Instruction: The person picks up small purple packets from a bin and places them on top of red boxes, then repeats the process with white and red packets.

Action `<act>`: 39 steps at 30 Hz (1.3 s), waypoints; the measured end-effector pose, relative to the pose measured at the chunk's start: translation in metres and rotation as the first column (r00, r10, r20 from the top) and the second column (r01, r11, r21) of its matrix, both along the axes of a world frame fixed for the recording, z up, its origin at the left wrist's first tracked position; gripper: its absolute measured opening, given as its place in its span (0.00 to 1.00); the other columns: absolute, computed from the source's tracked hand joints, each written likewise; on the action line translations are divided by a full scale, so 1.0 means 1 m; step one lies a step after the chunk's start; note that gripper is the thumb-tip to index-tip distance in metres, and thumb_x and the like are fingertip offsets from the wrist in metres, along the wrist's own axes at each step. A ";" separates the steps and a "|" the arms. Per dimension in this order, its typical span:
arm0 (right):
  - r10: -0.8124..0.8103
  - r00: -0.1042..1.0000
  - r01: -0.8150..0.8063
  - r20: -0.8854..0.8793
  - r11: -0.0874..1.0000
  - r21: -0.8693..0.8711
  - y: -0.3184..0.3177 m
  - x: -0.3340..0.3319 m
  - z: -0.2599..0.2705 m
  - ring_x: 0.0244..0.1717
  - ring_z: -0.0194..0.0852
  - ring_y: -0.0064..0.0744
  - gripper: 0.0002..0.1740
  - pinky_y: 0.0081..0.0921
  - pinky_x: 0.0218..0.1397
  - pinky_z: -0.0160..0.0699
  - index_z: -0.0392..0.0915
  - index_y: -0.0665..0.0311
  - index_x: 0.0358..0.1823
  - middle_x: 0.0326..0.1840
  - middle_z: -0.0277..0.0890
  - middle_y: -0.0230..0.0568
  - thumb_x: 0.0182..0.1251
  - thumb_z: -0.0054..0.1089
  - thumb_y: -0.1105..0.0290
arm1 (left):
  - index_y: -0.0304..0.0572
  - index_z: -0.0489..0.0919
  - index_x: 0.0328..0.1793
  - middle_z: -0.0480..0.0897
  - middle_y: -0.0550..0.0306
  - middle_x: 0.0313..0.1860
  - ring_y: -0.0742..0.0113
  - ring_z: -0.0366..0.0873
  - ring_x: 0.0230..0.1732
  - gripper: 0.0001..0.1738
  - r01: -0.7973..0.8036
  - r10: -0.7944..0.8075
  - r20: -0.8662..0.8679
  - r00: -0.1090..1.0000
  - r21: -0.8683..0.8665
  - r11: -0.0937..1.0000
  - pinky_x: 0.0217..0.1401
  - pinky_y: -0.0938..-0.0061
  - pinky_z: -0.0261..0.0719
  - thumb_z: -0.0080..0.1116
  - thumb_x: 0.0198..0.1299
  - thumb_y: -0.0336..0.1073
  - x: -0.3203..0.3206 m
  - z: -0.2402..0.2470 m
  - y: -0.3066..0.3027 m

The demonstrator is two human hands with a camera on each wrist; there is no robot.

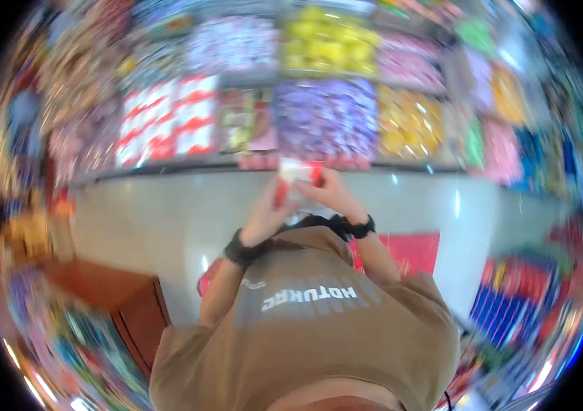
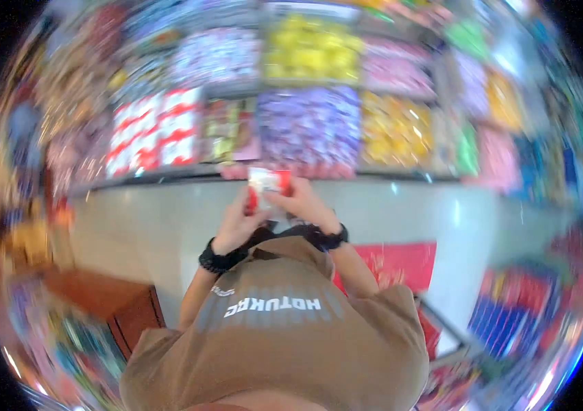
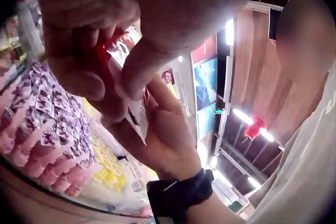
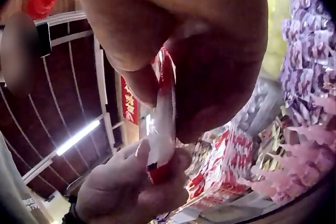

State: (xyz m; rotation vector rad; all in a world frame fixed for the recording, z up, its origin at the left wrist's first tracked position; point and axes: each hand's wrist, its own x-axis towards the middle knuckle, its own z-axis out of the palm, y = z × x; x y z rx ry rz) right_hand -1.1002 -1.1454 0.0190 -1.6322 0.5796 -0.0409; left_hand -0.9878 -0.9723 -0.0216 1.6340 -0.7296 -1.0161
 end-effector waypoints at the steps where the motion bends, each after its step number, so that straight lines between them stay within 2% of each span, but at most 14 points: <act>1: -0.052 0.998 0.055 -0.029 0.994 0.093 0.007 -0.004 0.004 0.38 0.75 0.17 0.18 0.21 0.40 0.77 0.80 0.68 0.55 0.42 0.82 0.31 0.69 0.66 0.65 | 0.37 0.66 0.68 0.80 0.60 0.40 0.75 0.78 0.35 0.29 0.084 -0.085 -0.042 0.995 -0.033 0.996 0.35 0.76 0.79 0.62 0.62 0.24 0.009 -0.004 0.001; 4: -0.367 0.928 0.334 0.069 0.898 0.288 0.035 -0.036 -0.015 0.42 0.78 0.18 0.17 0.23 0.45 0.80 0.79 0.69 0.56 0.45 0.83 0.33 0.71 0.64 0.67 | 0.38 0.65 0.70 0.80 0.60 0.44 0.75 0.78 0.41 0.31 0.275 -0.279 -0.043 0.959 -0.079 0.958 0.38 0.78 0.78 0.63 0.61 0.23 0.009 -0.004 -0.009; 8: -0.660 0.740 0.621 0.129 0.744 0.246 0.089 -0.069 -0.040 0.42 0.78 0.18 0.16 0.24 0.45 0.81 0.80 0.69 0.55 0.43 0.84 0.33 0.72 0.62 0.66 | 0.36 0.66 0.69 0.81 0.59 0.50 0.75 0.79 0.45 0.31 0.452 -0.483 -0.276 0.831 -0.173 0.875 0.40 0.79 0.78 0.64 0.60 0.22 -0.004 0.000 -0.010; 9: -0.709 0.694 0.686 0.127 0.704 0.185 0.108 -0.077 -0.052 0.40 0.78 0.18 0.16 0.24 0.43 0.80 0.81 0.69 0.54 0.42 0.85 0.33 0.72 0.62 0.65 | 0.32 0.63 0.74 0.76 0.51 0.62 0.66 0.77 0.59 0.33 0.526 -0.537 -0.352 0.767 -0.133 0.840 0.59 0.71 0.79 0.59 0.62 0.20 -0.007 0.002 -0.006; 11: -0.784 0.615 0.785 -0.080 0.602 0.145 0.141 -0.087 -0.067 0.45 0.76 0.20 0.17 0.25 0.49 0.79 0.79 0.69 0.57 0.47 0.83 0.33 0.74 0.59 0.65 | 0.31 0.60 0.75 0.77 0.51 0.61 0.67 0.78 0.58 0.35 0.597 -0.596 -0.354 0.721 -0.121 0.793 0.57 0.73 0.80 0.60 0.63 0.20 -0.015 -0.011 0.007; 13: -0.789 0.594 0.803 -0.156 0.593 0.059 0.167 -0.098 -0.035 0.43 0.76 0.19 0.19 0.24 0.47 0.79 0.80 0.69 0.55 0.44 0.83 0.33 0.73 0.61 0.62 | 0.31 0.60 0.76 0.77 0.52 0.60 0.69 0.78 0.56 0.35 0.692 -0.675 -0.295 0.676 -0.059 0.719 0.54 0.74 0.80 0.59 0.63 0.20 -0.022 -0.007 0.025; 17: -0.883 0.466 0.873 0.058 0.469 0.135 0.216 -0.124 -0.026 0.37 0.74 0.19 0.21 0.26 0.41 0.77 0.79 0.70 0.55 0.38 0.83 0.33 0.72 0.63 0.59 | 0.32 0.61 0.74 0.77 0.51 0.61 0.69 0.77 0.58 0.33 0.783 -0.760 -0.348 0.549 -0.103 0.613 0.57 0.74 0.78 0.56 0.62 0.20 -0.041 0.017 0.048; 20: -0.898 0.430 0.893 0.091 0.438 0.103 0.238 -0.154 -0.007 0.37 0.74 0.20 0.20 0.26 0.40 0.76 0.78 0.72 0.53 0.40 0.82 0.34 0.72 0.62 0.60 | 0.32 0.57 0.78 0.81 0.56 0.49 0.76 0.77 0.39 0.40 0.799 -0.817 -0.252 0.519 -0.197 0.569 0.38 0.80 0.76 0.60 0.61 0.21 -0.067 0.010 0.046; 23: -0.910 0.411 0.901 0.052 0.414 0.132 0.256 -0.185 0.005 0.40 0.74 0.21 0.21 0.27 0.44 0.77 0.78 0.71 0.55 0.41 0.83 0.36 0.73 0.61 0.60 | 0.31 0.59 0.77 0.77 0.50 0.63 0.66 0.76 0.60 0.38 0.860 -0.870 -0.231 0.436 -0.178 0.478 0.63 0.70 0.75 0.58 0.61 0.22 -0.098 0.025 0.034; 25: -0.922 0.387 0.909 0.022 0.385 0.160 0.270 -0.212 0.013 0.43 0.74 0.21 0.21 0.28 0.47 0.77 0.78 0.71 0.56 0.43 0.83 0.37 0.74 0.60 0.59 | 0.29 0.62 0.77 0.78 0.53 0.59 0.70 0.78 0.52 0.36 0.885 -0.908 -0.135 0.397 -0.204 0.418 0.53 0.73 0.78 0.59 0.61 0.22 -0.130 0.028 0.024; 27: -0.963 0.187 0.970 0.197 0.213 0.121 0.290 -0.232 0.009 0.27 0.73 0.17 0.17 0.22 0.30 0.76 0.79 0.71 0.50 0.31 0.79 0.31 0.74 0.59 0.62 | 0.29 0.64 0.75 0.79 0.55 0.57 0.73 0.78 0.46 0.34 0.922 -0.935 -0.083 0.345 -0.160 0.354 0.46 0.76 0.79 0.59 0.61 0.23 -0.162 0.047 0.028; 33: -0.920 -0.245 0.961 0.306 -0.188 0.205 0.346 -0.316 0.006 0.29 0.70 0.14 0.20 0.19 0.31 0.73 0.80 0.69 0.55 0.32 0.78 0.27 0.73 0.61 0.59 | 0.28 0.65 0.75 0.79 0.55 0.57 0.76 0.77 0.45 0.29 0.941 -0.967 -0.005 0.253 -0.232 0.247 0.43 0.82 0.77 0.54 0.66 0.21 -0.293 0.054 0.060; 37: -0.711 -0.510 0.852 0.483 -0.493 0.175 0.401 -0.383 0.008 0.33 0.71 0.11 0.16 0.18 0.34 0.73 0.82 0.70 0.52 0.35 0.81 0.24 0.71 0.64 0.65 | 0.32 0.63 0.77 0.79 0.53 0.60 0.73 0.79 0.47 0.31 0.958 -0.998 -0.016 0.056 -0.281 0.059 0.45 0.79 0.79 0.55 0.69 0.24 -0.391 0.074 0.108; 39: -0.694 -0.621 0.780 0.365 -0.594 0.197 0.444 -0.410 0.037 0.37 0.74 0.12 0.14 0.19 0.38 0.77 0.83 0.72 0.50 0.39 0.84 0.27 0.70 0.64 0.69 | 0.34 0.61 0.79 0.78 0.53 0.61 0.72 0.79 0.49 0.32 0.950 -0.993 0.026 -0.113 -0.289 -0.115 0.47 0.77 0.80 0.54 0.70 0.24 -0.436 0.070 0.126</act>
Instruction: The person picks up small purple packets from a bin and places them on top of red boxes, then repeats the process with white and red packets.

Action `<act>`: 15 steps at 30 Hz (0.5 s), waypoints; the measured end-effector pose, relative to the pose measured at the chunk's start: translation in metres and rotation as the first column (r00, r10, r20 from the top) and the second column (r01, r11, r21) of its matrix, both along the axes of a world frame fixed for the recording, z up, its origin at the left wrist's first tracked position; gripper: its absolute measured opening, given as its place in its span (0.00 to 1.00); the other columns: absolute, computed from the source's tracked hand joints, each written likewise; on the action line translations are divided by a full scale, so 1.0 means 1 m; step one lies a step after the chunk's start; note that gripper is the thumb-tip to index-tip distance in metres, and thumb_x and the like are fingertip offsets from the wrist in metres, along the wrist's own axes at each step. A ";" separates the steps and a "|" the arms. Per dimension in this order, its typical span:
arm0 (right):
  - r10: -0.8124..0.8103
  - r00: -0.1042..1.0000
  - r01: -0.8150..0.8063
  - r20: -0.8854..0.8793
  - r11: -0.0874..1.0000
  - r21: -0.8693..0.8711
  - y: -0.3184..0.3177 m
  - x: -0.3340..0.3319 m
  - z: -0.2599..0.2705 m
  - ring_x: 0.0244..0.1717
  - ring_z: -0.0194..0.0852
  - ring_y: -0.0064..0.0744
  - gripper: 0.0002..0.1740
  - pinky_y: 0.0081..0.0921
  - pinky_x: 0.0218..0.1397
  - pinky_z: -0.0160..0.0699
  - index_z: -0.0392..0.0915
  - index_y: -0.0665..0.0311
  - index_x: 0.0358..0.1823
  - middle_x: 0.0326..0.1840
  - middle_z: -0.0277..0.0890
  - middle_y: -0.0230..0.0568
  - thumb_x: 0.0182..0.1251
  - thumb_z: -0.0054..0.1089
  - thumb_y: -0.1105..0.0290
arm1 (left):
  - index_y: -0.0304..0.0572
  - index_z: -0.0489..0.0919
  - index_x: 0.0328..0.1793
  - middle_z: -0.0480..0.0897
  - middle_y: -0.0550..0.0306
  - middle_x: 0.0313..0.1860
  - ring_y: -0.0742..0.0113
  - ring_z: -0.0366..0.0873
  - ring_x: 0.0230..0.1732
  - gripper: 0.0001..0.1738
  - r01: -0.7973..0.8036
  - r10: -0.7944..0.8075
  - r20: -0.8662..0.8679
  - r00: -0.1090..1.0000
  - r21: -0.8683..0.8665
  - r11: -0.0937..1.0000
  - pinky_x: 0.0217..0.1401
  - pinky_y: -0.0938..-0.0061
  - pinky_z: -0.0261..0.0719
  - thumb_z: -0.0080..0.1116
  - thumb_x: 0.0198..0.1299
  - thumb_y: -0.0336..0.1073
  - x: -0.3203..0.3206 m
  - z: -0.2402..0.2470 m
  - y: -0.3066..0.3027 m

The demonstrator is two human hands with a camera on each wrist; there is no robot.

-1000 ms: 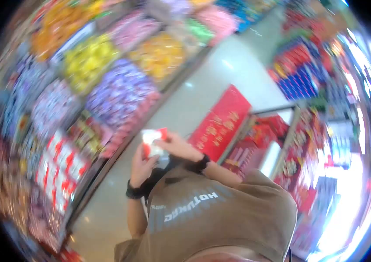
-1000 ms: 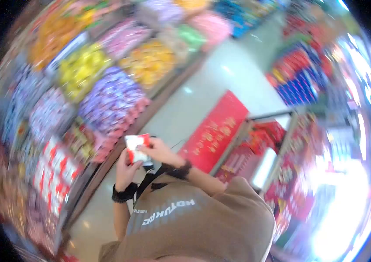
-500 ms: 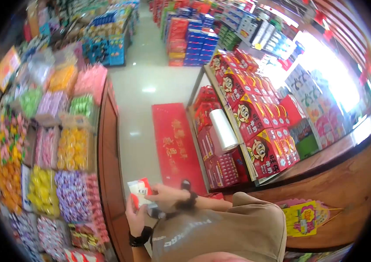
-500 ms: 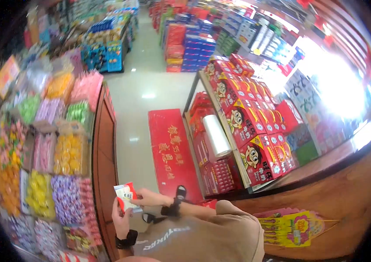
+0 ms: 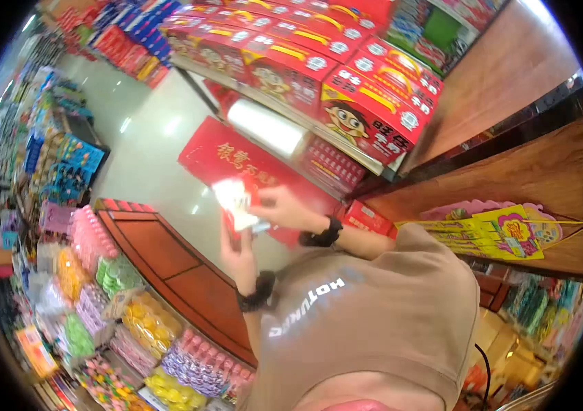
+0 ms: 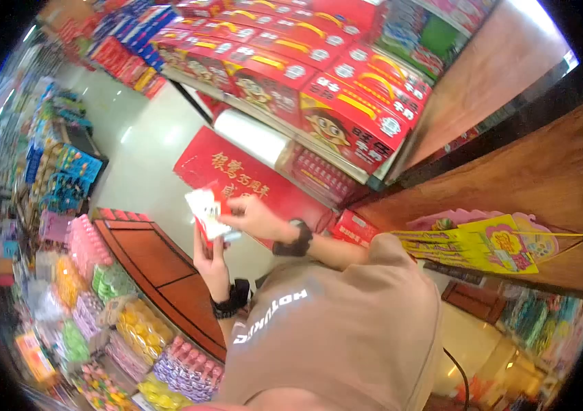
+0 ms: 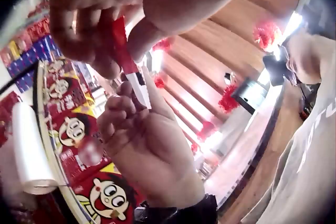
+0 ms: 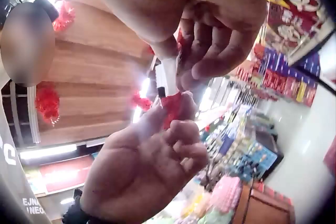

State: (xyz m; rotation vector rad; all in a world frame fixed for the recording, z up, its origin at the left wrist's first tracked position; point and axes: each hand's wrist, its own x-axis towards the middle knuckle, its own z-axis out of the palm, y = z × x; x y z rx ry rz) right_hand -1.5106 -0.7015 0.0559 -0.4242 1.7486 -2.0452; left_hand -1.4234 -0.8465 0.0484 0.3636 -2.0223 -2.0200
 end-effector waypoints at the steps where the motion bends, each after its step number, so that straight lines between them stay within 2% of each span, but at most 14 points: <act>1: -0.114 0.992 0.113 -0.059 0.993 -0.032 0.013 -0.014 -0.013 0.38 0.76 0.13 0.14 0.19 0.39 0.78 0.82 0.73 0.51 0.39 0.84 0.30 0.70 0.64 0.70 | 0.34 0.62 0.79 0.78 0.53 0.62 0.72 0.79 0.50 0.32 0.075 -0.076 -0.023 0.997 -0.020 0.997 0.47 0.77 0.80 0.55 0.69 0.24 -0.022 -0.006 0.008; 2: -0.196 0.981 0.195 -0.007 0.977 -0.087 0.030 -0.024 -0.009 0.41 0.76 0.14 0.14 0.20 0.41 0.79 0.82 0.73 0.52 0.42 0.84 0.33 0.70 0.64 0.71 | 0.34 0.62 0.78 0.79 0.53 0.60 0.73 0.79 0.47 0.32 0.132 -0.140 -0.060 0.988 -0.127 0.983 0.46 0.77 0.80 0.56 0.69 0.24 -0.046 -0.004 0.020; 4: -0.363 0.932 0.358 -0.015 0.925 -0.124 0.062 -0.042 -0.009 0.44 0.77 0.16 0.14 0.20 0.45 0.79 0.82 0.73 0.52 0.44 0.84 0.35 0.71 0.62 0.71 | 0.33 0.63 0.78 0.73 0.48 0.71 0.68 0.75 0.62 0.31 0.312 -0.311 0.035 0.950 -0.146 0.939 0.60 0.74 0.76 0.55 0.70 0.26 -0.086 0.007 0.045; 6: -0.522 0.851 0.516 -0.064 0.852 -0.082 0.092 -0.053 -0.010 0.45 0.77 0.17 0.14 0.20 0.48 0.79 0.81 0.74 0.53 0.45 0.84 0.36 0.72 0.60 0.71 | 0.34 0.64 0.78 0.76 0.48 0.68 0.69 0.75 0.58 0.31 0.451 -0.445 0.100 0.890 -0.046 0.891 0.58 0.74 0.76 0.55 0.69 0.26 -0.118 0.036 0.080; 7: -0.555 0.832 0.552 0.018 0.824 -0.130 0.106 -0.056 -0.008 0.47 0.77 0.18 0.15 0.20 0.49 0.79 0.79 0.74 0.55 0.47 0.83 0.37 0.74 0.58 0.71 | 0.35 0.65 0.78 0.78 0.47 0.66 0.70 0.75 0.55 0.31 0.487 -0.493 -0.013 0.870 -0.140 0.862 0.55 0.76 0.75 0.56 0.68 0.26 -0.137 0.021 0.092; 8: -0.624 0.781 0.617 0.031 0.763 -0.194 0.115 -0.057 -0.005 0.49 0.77 0.20 0.18 0.20 0.50 0.79 0.76 0.74 0.60 0.51 0.82 0.39 0.73 0.58 0.72 | 0.33 0.65 0.77 0.78 0.47 0.65 0.70 0.76 0.55 0.31 0.521 -0.524 0.032 0.851 -0.177 0.835 0.56 0.75 0.75 0.56 0.67 0.26 -0.148 0.029 0.109; 9: -0.680 0.732 0.674 0.044 0.713 -0.191 0.125 -0.059 -0.005 0.49 0.78 0.21 0.19 0.21 0.50 0.79 0.74 0.73 0.62 0.51 0.81 0.40 0.73 0.58 0.72 | 0.31 0.65 0.76 0.79 0.47 0.64 0.71 0.76 0.54 0.31 0.553 -0.569 -0.010 0.822 -0.219 0.804 0.55 0.75 0.76 0.57 0.67 0.26 -0.163 0.020 0.121; 11: -0.791 0.611 0.783 0.030 0.599 -0.168 0.143 -0.064 -0.010 0.48 0.78 0.22 0.22 0.22 0.49 0.79 0.71 0.73 0.65 0.52 0.80 0.41 0.71 0.59 0.73 | 0.28 0.64 0.76 0.80 0.46 0.62 0.70 0.77 0.54 0.31 0.621 -0.630 -0.105 0.770 -0.108 0.777 0.56 0.74 0.77 0.57 0.67 0.25 -0.187 0.008 0.152; 12: -0.842 0.539 0.833 0.003 0.532 -0.153 0.150 -0.067 -0.016 0.48 0.78 0.22 0.23 0.22 0.49 0.79 0.70 0.72 0.66 0.51 0.79 0.40 0.71 0.59 0.74 | 0.33 0.65 0.77 0.78 0.58 0.57 0.79 0.73 0.40 0.31 0.638 -0.636 -0.184 0.750 -0.053 0.768 0.39 0.81 0.75 0.56 0.67 0.23 -0.197 0.004 0.169; 14: -0.907 0.416 0.896 -0.067 0.421 -0.139 0.162 -0.074 -0.021 0.46 0.78 0.23 0.25 0.22 0.48 0.80 0.68 0.71 0.67 0.49 0.78 0.40 0.70 0.60 0.74 | 0.32 0.66 0.76 0.79 0.56 0.60 0.80 0.74 0.42 0.30 0.680 -0.675 -0.136 0.725 -0.010 0.733 0.42 0.82 0.75 0.56 0.68 0.23 -0.212 0.007 0.192; 15: -0.923 0.369 0.914 -0.110 0.382 -0.140 0.167 -0.078 -0.022 0.45 0.78 0.23 0.26 0.22 0.47 0.80 0.68 0.71 0.67 0.48 0.78 0.40 0.69 0.61 0.74 | 0.32 0.67 0.75 0.79 0.55 0.61 0.79 0.74 0.43 0.29 0.678 -0.683 -0.161 0.712 -0.094 0.729 0.42 0.81 0.75 0.56 0.68 0.24 -0.224 -0.001 0.204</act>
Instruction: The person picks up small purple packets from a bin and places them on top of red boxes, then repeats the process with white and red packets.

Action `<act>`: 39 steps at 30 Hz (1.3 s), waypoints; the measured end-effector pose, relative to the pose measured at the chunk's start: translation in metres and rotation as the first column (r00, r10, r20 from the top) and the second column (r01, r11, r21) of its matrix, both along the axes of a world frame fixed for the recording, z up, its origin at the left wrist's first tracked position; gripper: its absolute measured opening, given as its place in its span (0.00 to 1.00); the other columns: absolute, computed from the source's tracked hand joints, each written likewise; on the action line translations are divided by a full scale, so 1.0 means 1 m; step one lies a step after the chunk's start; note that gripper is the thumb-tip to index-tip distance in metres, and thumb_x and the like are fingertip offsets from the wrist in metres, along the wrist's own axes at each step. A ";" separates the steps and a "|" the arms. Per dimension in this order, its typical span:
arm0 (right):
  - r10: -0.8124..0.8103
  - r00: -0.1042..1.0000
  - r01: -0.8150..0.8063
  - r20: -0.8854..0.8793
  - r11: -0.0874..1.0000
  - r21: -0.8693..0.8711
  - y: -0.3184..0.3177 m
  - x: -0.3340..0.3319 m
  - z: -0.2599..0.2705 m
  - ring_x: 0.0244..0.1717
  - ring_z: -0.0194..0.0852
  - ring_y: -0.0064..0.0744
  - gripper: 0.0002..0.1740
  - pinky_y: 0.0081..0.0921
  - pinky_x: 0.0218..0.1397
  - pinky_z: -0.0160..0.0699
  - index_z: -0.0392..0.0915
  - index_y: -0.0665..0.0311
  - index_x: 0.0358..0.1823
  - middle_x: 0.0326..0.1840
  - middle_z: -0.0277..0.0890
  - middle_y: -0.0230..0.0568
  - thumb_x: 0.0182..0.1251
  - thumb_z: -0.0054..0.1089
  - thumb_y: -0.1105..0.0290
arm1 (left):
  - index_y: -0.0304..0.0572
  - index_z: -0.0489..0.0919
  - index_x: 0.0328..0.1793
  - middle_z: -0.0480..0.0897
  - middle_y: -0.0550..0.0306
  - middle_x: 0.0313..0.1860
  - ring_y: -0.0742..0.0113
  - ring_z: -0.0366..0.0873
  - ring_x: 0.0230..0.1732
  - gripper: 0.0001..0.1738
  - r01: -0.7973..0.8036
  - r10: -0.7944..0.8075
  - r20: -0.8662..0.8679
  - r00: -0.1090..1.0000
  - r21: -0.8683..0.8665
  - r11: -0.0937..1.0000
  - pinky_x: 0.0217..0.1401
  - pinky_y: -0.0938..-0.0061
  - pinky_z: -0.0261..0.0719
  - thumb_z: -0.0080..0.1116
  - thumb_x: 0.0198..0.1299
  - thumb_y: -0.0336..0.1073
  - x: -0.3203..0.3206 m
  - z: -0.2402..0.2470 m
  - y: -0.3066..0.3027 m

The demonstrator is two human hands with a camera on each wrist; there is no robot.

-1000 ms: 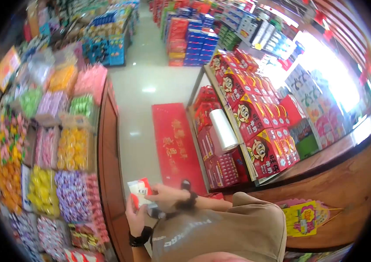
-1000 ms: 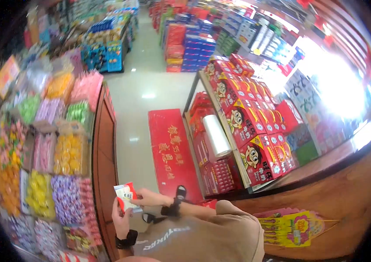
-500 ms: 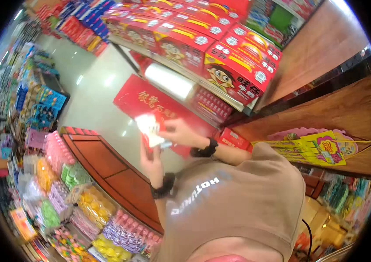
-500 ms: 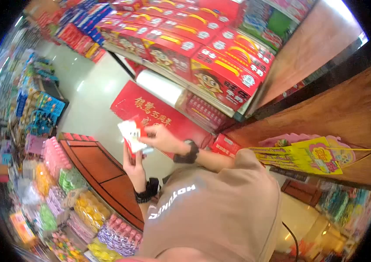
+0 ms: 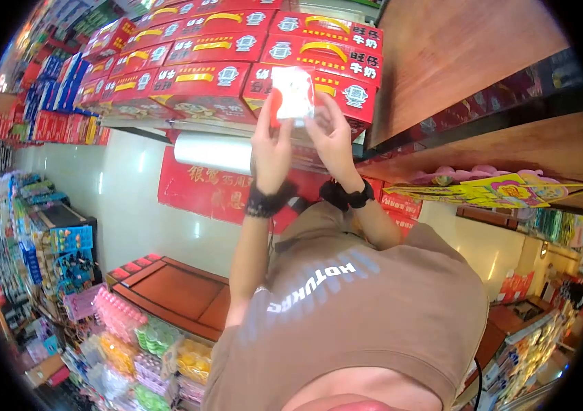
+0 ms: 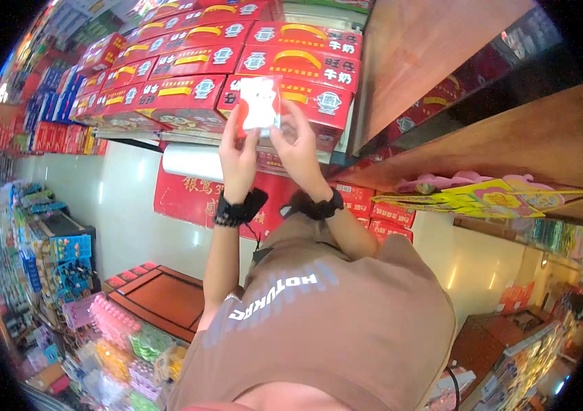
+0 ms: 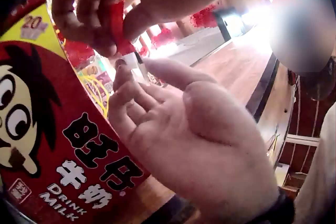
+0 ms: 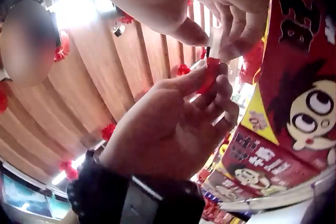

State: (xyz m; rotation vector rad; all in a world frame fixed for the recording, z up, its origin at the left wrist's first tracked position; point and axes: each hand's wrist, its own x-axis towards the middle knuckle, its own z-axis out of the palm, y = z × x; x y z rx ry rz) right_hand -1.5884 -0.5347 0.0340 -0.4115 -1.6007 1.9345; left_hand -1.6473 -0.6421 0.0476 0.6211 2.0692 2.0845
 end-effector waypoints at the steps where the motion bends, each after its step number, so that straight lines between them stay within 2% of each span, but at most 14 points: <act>1: -0.046 0.999 0.047 -0.018 0.998 0.040 0.005 -0.003 -0.001 0.44 0.78 0.23 0.27 0.22 0.47 0.80 0.68 0.70 0.68 0.47 0.77 0.40 0.68 0.61 0.74 | 0.32 0.68 0.75 0.79 0.54 0.62 0.77 0.75 0.43 0.29 -0.002 -0.001 -0.076 0.997 -0.042 0.999 0.43 0.80 0.76 0.57 0.68 0.25 -0.011 -0.008 0.011; 2: -0.089 0.988 0.071 0.127 0.988 0.138 0.011 -0.003 -0.006 0.48 0.76 0.29 0.26 0.22 0.43 0.80 0.71 0.67 0.66 0.53 0.75 0.45 0.66 0.62 0.75 | 0.35 0.70 0.73 0.81 0.50 0.62 0.76 0.76 0.43 0.28 0.025 -0.038 -0.138 0.990 -0.092 0.995 0.44 0.76 0.77 0.58 0.67 0.27 -0.016 0.001 0.021; 4: -0.231 0.960 0.140 0.160 0.887 0.440 0.018 -0.005 -0.012 0.54 0.73 0.38 0.25 0.28 0.48 0.80 0.73 0.67 0.64 0.58 0.70 0.50 0.64 0.63 0.74 | 0.38 0.72 0.72 0.85 0.45 0.44 0.67 0.79 0.34 0.28 -0.012 -0.064 -0.273 0.960 -0.268 0.963 0.40 0.70 0.78 0.61 0.65 0.32 -0.036 -0.024 0.039; 6: -0.381 0.919 0.191 0.101 0.655 0.731 0.018 -0.006 -0.018 0.63 0.62 0.51 0.22 0.41 0.61 0.71 0.77 0.66 0.58 0.64 0.63 0.55 0.61 0.63 0.74 | 0.39 0.72 0.72 0.83 0.45 0.34 0.63 0.79 0.29 0.29 -0.056 -0.097 -0.312 0.945 -0.447 0.893 0.37 0.68 0.77 0.63 0.65 0.35 -0.039 -0.023 0.040; 8: -0.366 0.923 0.155 0.118 0.634 0.758 0.009 -0.004 -0.013 0.63 0.61 0.52 0.22 0.44 0.64 0.66 0.77 0.66 0.57 0.63 0.64 0.54 0.60 0.63 0.73 | 0.39 0.72 0.72 0.81 0.46 0.28 0.60 0.78 0.26 0.29 -0.087 -0.106 -0.313 0.944 -0.544 0.834 0.34 0.67 0.76 0.63 0.65 0.37 -0.038 -0.019 0.036; 11: -0.337 0.939 0.188 0.073 0.678 0.710 -0.007 0.002 -0.010 0.60 0.64 0.50 0.17 0.42 0.63 0.66 0.78 0.66 0.52 0.59 0.68 0.52 0.61 0.61 0.75 | 0.42 0.73 0.70 0.84 0.43 0.32 0.42 0.82 0.34 0.27 -0.032 -0.048 -0.152 0.987 -0.484 0.874 0.38 0.56 0.78 0.60 0.67 0.42 -0.029 -0.012 0.017; 12: -0.275 0.961 0.188 0.024 0.715 0.674 -0.013 -0.001 -0.015 0.59 0.65 0.50 0.16 0.42 0.62 0.66 0.78 0.66 0.51 0.57 0.69 0.51 0.61 0.61 0.76 | 0.40 0.71 0.72 0.74 0.48 0.25 0.67 0.70 0.24 0.29 -0.102 0.033 -0.169 0.985 -0.418 0.903 0.30 0.71 0.71 0.62 0.67 0.38 -0.016 -0.023 -0.001; 14: -0.148 0.988 0.150 -0.054 0.775 0.613 -0.019 -0.003 -0.022 0.49 0.72 0.46 0.11 0.37 0.55 0.72 0.79 0.66 0.46 0.49 0.75 0.48 0.61 0.59 0.79 | 0.39 0.75 0.68 0.73 0.49 0.26 0.68 0.67 0.25 0.24 -0.117 0.037 -0.200 0.979 -0.405 0.907 0.30 0.71 0.71 0.61 0.67 0.36 -0.003 -0.064 -0.032; 17: 0.160 0.982 -0.189 0.101 0.866 0.463 -0.041 -0.003 -0.034 0.40 0.76 0.42 0.09 0.33 0.46 0.75 0.79 0.67 0.44 0.43 0.78 0.46 0.62 0.59 0.79 | 0.37 0.80 0.60 0.76 0.49 0.27 0.70 0.70 0.26 0.17 -0.089 0.054 -0.085 0.995 -0.477 0.875 0.32 0.72 0.73 0.60 0.67 0.34 0.041 -0.087 -0.081; 20: 0.387 0.911 -0.403 0.140 0.769 0.497 -0.069 -0.002 -0.042 0.32 0.76 0.37 0.07 0.28 0.36 0.74 0.80 0.68 0.44 0.38 0.80 0.45 0.64 0.59 0.78 | 0.39 0.82 0.56 0.85 0.41 0.42 0.47 0.83 0.40 0.14 -0.104 0.246 0.143 0.958 -0.628 0.771 0.45 0.58 0.80 0.56 0.69 0.36 0.101 -0.135 -0.141; 23: 0.637 0.715 -0.694 0.286 0.600 0.397 -0.104 0.008 -0.042 0.31 0.76 0.37 0.08 0.29 0.35 0.75 0.80 0.68 0.46 0.38 0.79 0.46 0.66 0.59 0.78 | 0.39 0.82 0.57 0.85 0.41 0.45 0.49 0.84 0.43 0.15 -0.198 0.441 0.264 0.858 -0.623 0.757 0.46 0.61 0.80 0.55 0.70 0.37 0.165 -0.143 -0.192; 28: 0.839 0.337 -0.873 0.428 0.108 0.476 -0.165 0.026 -0.063 0.39 0.80 0.45 0.09 0.33 0.43 0.79 0.79 0.68 0.47 0.41 0.80 0.50 0.67 0.59 0.75 | 0.38 0.81 0.59 0.84 0.52 0.34 0.68 0.80 0.35 0.15 -0.623 0.811 0.310 0.497 -0.524 0.581 0.40 0.72 0.78 0.53 0.72 0.37 0.271 -0.166 -0.246; 33: 0.823 -0.054 -0.776 0.565 -0.391 0.495 -0.235 0.064 -0.081 0.44 0.81 0.50 0.11 0.38 0.48 0.79 0.79 0.68 0.49 0.44 0.80 0.53 0.68 0.58 0.71 | 0.36 0.80 0.58 0.84 0.56 0.33 0.72 0.80 0.35 0.16 -0.856 0.930 0.354 0.103 -0.444 0.264 0.39 0.75 0.78 0.52 0.73 0.38 0.370 -0.145 -0.273; 39: 0.650 -0.384 -0.522 0.656 -0.739 0.427 -0.330 0.154 -0.083 0.49 0.80 0.51 0.15 0.39 0.53 0.78 0.78 0.70 0.52 0.46 0.81 0.55 0.69 0.57 0.69 | 0.34 0.81 0.55 0.84 0.53 0.35 0.69 0.81 0.36 0.17 -0.938 0.885 0.379 -0.269 -0.313 -0.151 0.42 0.73 0.79 0.52 0.73 0.40 0.498 -0.150 -0.275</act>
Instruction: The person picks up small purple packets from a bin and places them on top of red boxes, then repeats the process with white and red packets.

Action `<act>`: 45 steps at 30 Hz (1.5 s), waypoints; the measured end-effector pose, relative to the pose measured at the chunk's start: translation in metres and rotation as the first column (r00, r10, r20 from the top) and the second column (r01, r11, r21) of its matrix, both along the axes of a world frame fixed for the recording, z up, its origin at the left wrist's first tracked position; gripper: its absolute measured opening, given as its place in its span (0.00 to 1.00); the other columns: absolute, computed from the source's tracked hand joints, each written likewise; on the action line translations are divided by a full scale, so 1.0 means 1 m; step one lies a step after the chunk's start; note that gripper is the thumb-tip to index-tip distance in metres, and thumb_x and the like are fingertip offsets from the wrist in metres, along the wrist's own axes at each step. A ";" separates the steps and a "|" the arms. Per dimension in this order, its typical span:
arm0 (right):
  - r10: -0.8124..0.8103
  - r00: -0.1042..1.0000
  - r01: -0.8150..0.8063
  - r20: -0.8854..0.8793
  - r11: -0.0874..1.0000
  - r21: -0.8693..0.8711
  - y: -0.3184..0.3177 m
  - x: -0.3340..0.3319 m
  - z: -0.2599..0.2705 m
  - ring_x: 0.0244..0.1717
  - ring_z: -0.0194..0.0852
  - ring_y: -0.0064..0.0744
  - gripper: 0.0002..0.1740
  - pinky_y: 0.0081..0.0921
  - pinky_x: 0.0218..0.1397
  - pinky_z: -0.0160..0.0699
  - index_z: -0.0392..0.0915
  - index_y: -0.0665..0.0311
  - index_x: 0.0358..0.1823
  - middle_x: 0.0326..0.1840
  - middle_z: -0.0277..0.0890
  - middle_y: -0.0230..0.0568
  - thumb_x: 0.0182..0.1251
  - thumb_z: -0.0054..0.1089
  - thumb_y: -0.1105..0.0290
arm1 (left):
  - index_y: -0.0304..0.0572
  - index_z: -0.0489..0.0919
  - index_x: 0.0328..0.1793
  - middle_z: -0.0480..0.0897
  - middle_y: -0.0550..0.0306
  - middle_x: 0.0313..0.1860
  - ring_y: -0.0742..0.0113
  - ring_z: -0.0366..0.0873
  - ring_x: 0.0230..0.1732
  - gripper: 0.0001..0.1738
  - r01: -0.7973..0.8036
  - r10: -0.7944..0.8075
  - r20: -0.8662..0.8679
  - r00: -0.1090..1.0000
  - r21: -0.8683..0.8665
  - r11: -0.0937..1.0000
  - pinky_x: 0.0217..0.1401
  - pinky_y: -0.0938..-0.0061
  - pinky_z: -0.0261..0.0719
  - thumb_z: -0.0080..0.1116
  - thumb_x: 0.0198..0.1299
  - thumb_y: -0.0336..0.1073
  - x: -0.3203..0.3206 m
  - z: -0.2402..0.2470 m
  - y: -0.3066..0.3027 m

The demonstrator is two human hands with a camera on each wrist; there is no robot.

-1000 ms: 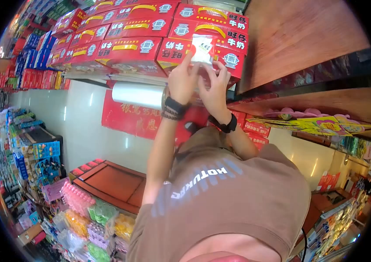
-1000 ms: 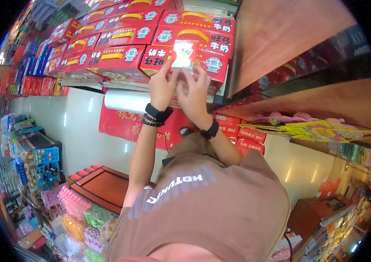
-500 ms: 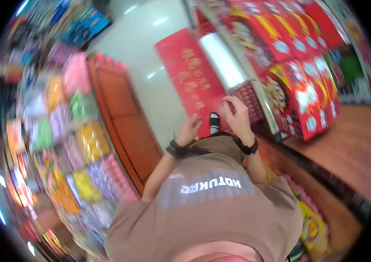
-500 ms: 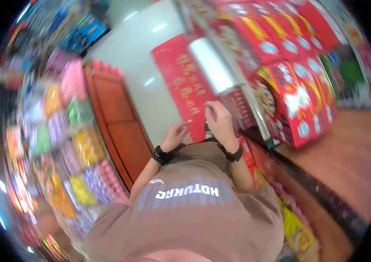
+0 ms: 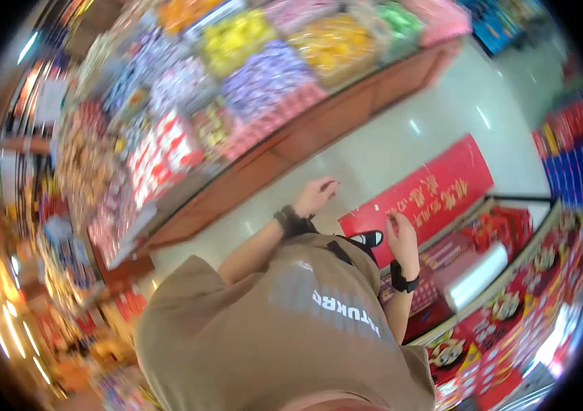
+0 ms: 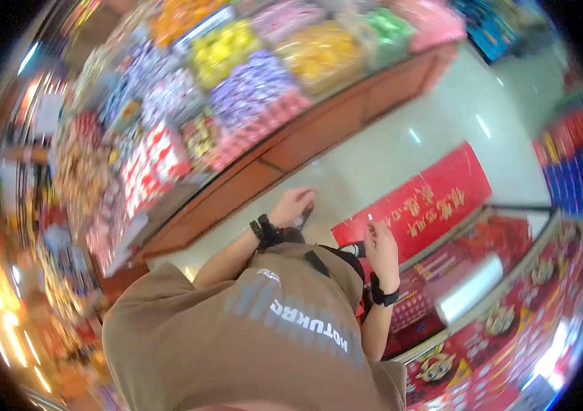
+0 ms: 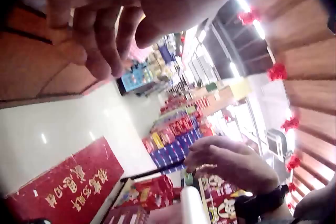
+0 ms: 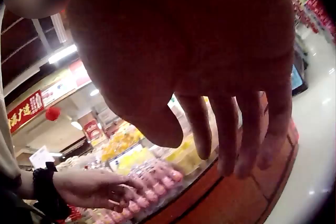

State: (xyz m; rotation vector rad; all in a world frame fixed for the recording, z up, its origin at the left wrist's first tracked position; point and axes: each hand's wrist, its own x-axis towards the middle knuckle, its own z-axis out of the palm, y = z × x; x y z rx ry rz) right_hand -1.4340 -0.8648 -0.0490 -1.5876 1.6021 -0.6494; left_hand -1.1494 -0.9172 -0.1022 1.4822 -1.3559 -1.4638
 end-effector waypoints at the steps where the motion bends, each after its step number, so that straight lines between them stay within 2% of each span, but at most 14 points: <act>1: 0.073 0.997 -0.073 0.004 0.997 -0.009 -0.014 0.021 -0.008 0.50 0.80 0.51 0.15 0.39 0.53 0.78 0.78 0.70 0.52 0.47 0.81 0.55 0.69 0.57 0.69 | 0.33 0.81 0.55 0.84 0.53 0.35 0.69 0.80 0.36 0.16 -0.097 0.097 -0.008 0.995 0.014 0.995 0.42 0.73 0.79 0.53 0.73 0.40 0.025 0.003 -0.003; 5: 0.384 0.923 -0.384 -0.025 0.923 0.002 -0.065 0.111 -0.017 0.53 0.80 0.53 0.16 0.40 0.57 0.77 0.78 0.71 0.54 0.50 0.81 0.54 0.69 0.56 0.69 | 0.34 0.82 0.54 0.82 0.63 0.34 0.76 0.77 0.34 0.13 -0.446 0.448 0.021 0.894 -0.061 0.893 0.40 0.77 0.77 0.53 0.72 0.34 0.127 0.006 -0.003; 7: 0.493 0.870 -0.493 0.015 0.869 0.039 -0.091 0.169 -0.010 0.52 0.80 0.53 0.16 0.41 0.57 0.77 0.78 0.70 0.54 0.50 0.81 0.54 0.69 0.56 0.69 | 0.35 0.82 0.54 0.82 0.62 0.34 0.76 0.78 0.36 0.12 -0.592 0.609 0.099 0.787 -0.160 0.790 0.42 0.78 0.77 0.54 0.71 0.32 0.183 0.017 0.001; 9: 0.589 0.807 -0.591 0.043 0.806 0.040 -0.111 0.231 -0.001 0.52 0.80 0.52 0.16 0.41 0.56 0.77 0.78 0.69 0.54 0.50 0.81 0.54 0.69 0.57 0.69 | 0.34 0.82 0.53 0.83 0.62 0.35 0.76 0.78 0.36 0.11 -0.751 0.771 -0.003 0.636 -0.233 0.618 0.42 0.78 0.77 0.54 0.70 0.30 0.243 0.002 0.007; 13: 0.704 0.694 -0.715 0.150 0.698 0.035 -0.136 0.344 0.021 0.51 0.82 0.46 0.15 0.36 0.51 0.79 0.78 0.67 0.55 0.50 0.81 0.52 0.71 0.57 0.69 | 0.33 0.80 0.56 0.84 0.59 0.36 0.76 0.79 0.37 0.12 -0.856 0.890 -0.081 0.448 -0.325 0.401 0.42 0.80 0.76 0.54 0.69 0.28 0.326 0.021 0.017; 17: 0.735 0.601 -0.782 0.314 0.622 0.043 -0.143 0.444 0.035 0.48 0.83 0.37 0.15 0.30 0.47 0.80 0.77 0.66 0.57 0.48 0.82 0.47 0.72 0.57 0.69 | 0.31 0.77 0.62 0.83 0.59 0.35 0.75 0.79 0.34 0.17 -0.938 0.930 -0.187 0.318 -0.203 0.280 0.40 0.79 0.76 0.53 0.69 0.28 0.364 0.030 0.033; 20: 0.810 0.465 -0.829 0.357 0.540 -0.147 -0.144 0.504 0.018 0.46 0.83 0.33 0.17 0.28 0.47 0.80 0.76 0.67 0.58 0.47 0.82 0.45 0.71 0.58 0.70 | 0.31 0.75 0.65 0.83 0.59 0.34 0.74 0.78 0.32 0.19 -0.970 0.961 -0.192 0.198 -0.176 0.165 0.38 0.79 0.76 0.54 0.70 0.30 0.383 0.024 0.049; 23: 0.846 0.424 -0.877 0.324 0.473 -0.087 -0.143 0.559 0.027 0.54 0.80 0.37 0.21 0.29 0.53 0.79 0.73 0.68 0.62 0.54 0.79 0.50 0.69 0.58 0.72 | 0.31 0.75 0.65 0.83 0.59 0.34 0.74 0.79 0.32 0.20 -0.998 0.959 -0.279 0.059 -0.001 0.061 0.37 0.79 0.76 0.55 0.71 0.34 0.396 0.036 0.055; 26: 0.875 0.383 -0.793 0.296 0.476 -0.379 -0.138 0.611 0.008 0.63 0.72 0.48 0.25 0.35 0.60 0.76 0.70 0.68 0.65 0.63 0.72 0.54 0.66 0.57 0.74 | 0.31 0.75 0.64 0.83 0.59 0.36 0.73 0.80 0.33 0.21 -0.992 0.869 -0.487 -0.083 0.122 -0.027 0.34 0.80 0.76 0.58 0.70 0.37 0.414 0.024 0.051; 31: 0.921 0.374 -0.817 -0.109 0.272 -0.508 -0.138 0.662 -0.033 0.67 0.62 0.61 0.29 0.49 0.70 0.64 0.68 0.66 0.68 0.70 0.66 0.57 0.62 0.55 0.76 | 0.35 0.81 0.52 0.85 0.59 0.35 0.74 0.81 0.27 0.14 -0.963 0.845 -0.467 -0.259 0.197 -0.186 0.28 0.82 0.73 0.60 0.69 0.38 0.424 0.017 0.033; 32: 0.919 0.349 -0.834 -0.183 0.216 -0.508 -0.136 0.667 -0.037 0.67 0.62 0.63 0.29 0.51 0.71 0.62 0.68 0.66 0.68 0.70 0.66 0.57 0.62 0.55 0.77 | 0.35 0.81 0.51 0.85 0.59 0.34 0.75 0.81 0.26 0.13 -0.960 0.837 -0.477 -0.269 0.201 -0.194 0.27 0.82 0.73 0.61 0.69 0.38 0.424 0.019 0.033; 39: 0.915 0.364 -0.798 -0.173 0.210 -0.565 -0.126 0.660 -0.041 0.67 0.62 0.61 0.28 0.51 0.72 0.62 0.73 0.66 0.65 0.70 0.67 0.54 0.60 0.55 0.77 | 0.34 0.85 0.38 0.82 0.64 0.27 0.80 0.75 0.22 0.10 -0.951 0.874 -0.389 -0.291 0.220 -0.218 0.24 0.83 0.69 0.66 0.65 0.36 0.426 0.032 0.030; 41: 0.920 0.339 -0.809 -0.199 0.177 -0.561 -0.128 0.660 -0.039 0.67 0.62 0.61 0.28 0.51 0.72 0.62 0.73 0.65 0.65 0.70 0.68 0.52 0.60 0.55 0.77 | 0.35 0.84 0.35 0.79 0.67 0.25 0.82 0.71 0.21 0.09 -0.963 0.870 -0.414 -0.267 0.091 -0.252 0.23 0.83 0.66 0.66 0.64 0.34 0.433 0.026 0.027; 45: 0.952 0.303 -0.823 -0.049 0.235 -0.516 -0.127 0.648 -0.020 0.67 0.63 0.59 0.26 0.50 0.72 0.62 0.74 0.64 0.63 0.67 0.70 0.52 0.60 0.57 0.76 | 0.36 0.84 0.33 0.78 0.67 0.24 0.81 0.70 0.21 0.09 -0.983 0.897 -0.402 -0.183 0.047 -0.180 0.23 0.82 0.66 0.67 0.64 0.34 0.430 0.019 0.033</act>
